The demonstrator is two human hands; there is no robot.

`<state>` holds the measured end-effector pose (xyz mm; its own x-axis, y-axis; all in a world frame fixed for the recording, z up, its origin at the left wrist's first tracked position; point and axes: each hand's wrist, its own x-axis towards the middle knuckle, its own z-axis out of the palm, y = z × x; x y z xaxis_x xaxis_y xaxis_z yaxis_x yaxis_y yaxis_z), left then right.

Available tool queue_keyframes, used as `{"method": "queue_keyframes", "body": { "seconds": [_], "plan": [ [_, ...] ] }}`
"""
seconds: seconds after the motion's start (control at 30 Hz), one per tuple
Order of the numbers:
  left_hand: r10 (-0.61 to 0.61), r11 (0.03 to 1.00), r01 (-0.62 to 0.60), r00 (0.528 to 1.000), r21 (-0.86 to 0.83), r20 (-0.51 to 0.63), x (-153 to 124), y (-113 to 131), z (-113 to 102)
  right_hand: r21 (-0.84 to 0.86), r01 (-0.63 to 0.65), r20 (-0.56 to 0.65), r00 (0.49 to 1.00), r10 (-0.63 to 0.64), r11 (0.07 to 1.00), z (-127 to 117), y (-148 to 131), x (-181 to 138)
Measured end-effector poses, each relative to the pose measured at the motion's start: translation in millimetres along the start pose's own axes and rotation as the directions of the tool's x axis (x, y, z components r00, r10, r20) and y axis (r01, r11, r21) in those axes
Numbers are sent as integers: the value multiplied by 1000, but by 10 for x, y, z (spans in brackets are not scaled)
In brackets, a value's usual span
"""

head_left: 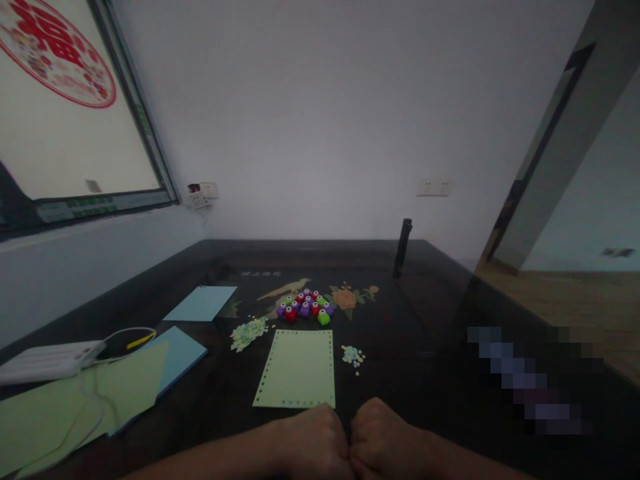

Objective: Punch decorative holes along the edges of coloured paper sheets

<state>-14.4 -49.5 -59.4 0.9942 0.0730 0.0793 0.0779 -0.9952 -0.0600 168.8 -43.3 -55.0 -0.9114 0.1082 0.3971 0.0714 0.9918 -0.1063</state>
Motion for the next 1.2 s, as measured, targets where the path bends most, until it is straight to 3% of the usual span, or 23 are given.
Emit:
{"method": "queue_keyframes", "body": {
  "seconds": [1.2],
  "plan": [
    [-58, 998, 57, 998, 26, 30, -10, -3, 31, -53, -34, -7, 999, 34, 998, -9, -3, -1]
  ]
}}
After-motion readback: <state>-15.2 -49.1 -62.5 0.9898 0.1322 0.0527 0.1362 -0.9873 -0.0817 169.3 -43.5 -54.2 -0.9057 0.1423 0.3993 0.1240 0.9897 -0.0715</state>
